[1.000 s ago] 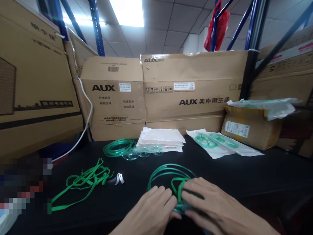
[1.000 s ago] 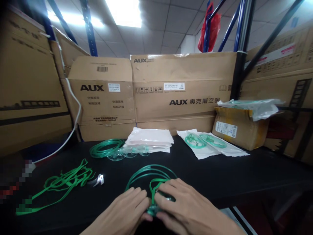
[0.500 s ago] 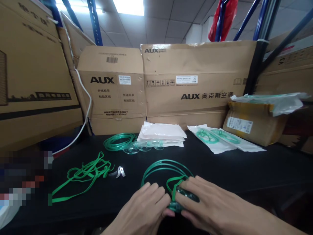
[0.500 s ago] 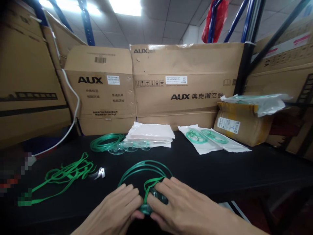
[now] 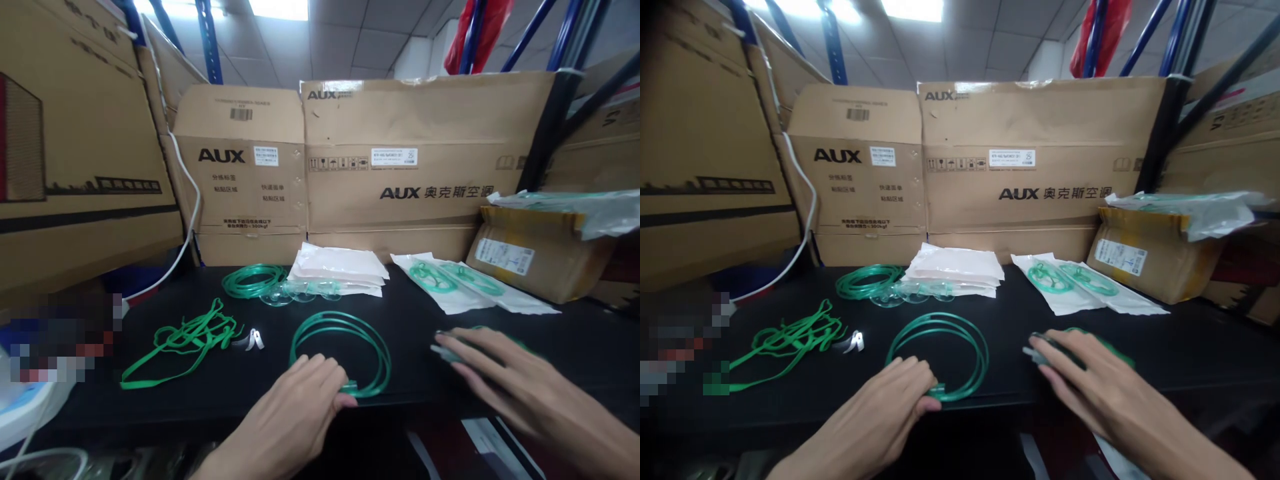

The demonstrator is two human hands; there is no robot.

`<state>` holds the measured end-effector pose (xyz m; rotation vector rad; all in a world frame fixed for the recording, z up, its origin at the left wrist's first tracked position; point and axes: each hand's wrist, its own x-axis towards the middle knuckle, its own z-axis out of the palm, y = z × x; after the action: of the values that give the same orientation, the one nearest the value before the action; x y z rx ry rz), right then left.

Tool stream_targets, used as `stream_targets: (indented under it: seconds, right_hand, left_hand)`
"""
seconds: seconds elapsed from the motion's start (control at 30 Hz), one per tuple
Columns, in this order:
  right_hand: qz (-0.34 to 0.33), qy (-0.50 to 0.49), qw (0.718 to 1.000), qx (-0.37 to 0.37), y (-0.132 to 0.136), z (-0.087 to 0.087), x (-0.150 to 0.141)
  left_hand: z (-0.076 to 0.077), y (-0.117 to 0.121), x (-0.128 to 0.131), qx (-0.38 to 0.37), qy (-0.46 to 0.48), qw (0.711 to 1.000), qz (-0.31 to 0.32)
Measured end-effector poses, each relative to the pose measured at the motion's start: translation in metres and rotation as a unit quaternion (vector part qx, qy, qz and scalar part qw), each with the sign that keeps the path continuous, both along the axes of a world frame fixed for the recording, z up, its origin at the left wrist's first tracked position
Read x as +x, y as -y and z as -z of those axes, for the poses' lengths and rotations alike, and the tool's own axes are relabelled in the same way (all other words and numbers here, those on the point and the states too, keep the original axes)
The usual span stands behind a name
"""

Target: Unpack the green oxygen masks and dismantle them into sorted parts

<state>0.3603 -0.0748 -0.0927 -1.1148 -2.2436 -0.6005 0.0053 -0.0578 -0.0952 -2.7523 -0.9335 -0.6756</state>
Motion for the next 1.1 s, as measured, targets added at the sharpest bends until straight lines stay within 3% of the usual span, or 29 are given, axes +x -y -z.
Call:
stream_targets:
  seconds: [0.13,0.23,0.37,0.47,0.57,0.67,0.77,0.83,0.97,1.1]
  right_hand:
    - [0.012,-0.05,0.998,-0.04,-0.011,0.016,-0.045]
    - [0.003,-0.092,0.994,-0.062,-0.022,0.021,-0.065]
    - [-0.01,-0.123,0.989,-0.079,-0.027,0.024,-0.063]
    - [-0.012,-0.13,0.988,-0.081,-0.026,0.025,-0.059]
    - [-0.017,-0.135,0.988,-0.078,-0.027,0.026,-0.06]
    - [-0.012,-0.138,0.987,-0.087,-0.027,0.026,-0.061]
    - [-0.003,-0.128,0.986,-0.106,-0.023,0.025,-0.061]
    - [-0.01,-0.124,0.985,-0.122,-0.02,0.022,-0.061]
    - [-0.065,-0.139,0.973,-0.171,-0.019,0.01,-0.068]
    - [-0.116,-0.217,0.941,-0.233,-0.024,-0.014,-0.082]
  left_hand:
    - [-0.004,0.004,0.0,0.04,0.013,0.999,0.022]
    - [-0.025,-0.006,-0.009,0.004,0.028,0.999,0.034]
    - [-0.084,-0.035,-0.028,0.009,0.117,0.993,-0.013]
    - [-0.134,-0.063,-0.045,0.052,0.147,0.982,-0.106]
    - [-0.161,-0.095,-0.062,0.13,0.158,0.961,-0.185]
    - [-0.153,-0.127,-0.081,0.116,0.096,0.96,-0.234]
    - [-0.123,-0.147,-0.099,0.069,0.045,0.964,-0.252]
    - [-0.103,-0.146,-0.107,0.051,0.032,0.961,-0.269]
    - [-0.078,-0.105,-0.094,0.032,0.016,0.967,-0.251]
    - [-0.064,-0.05,-0.04,-0.03,0.077,0.983,-0.166]
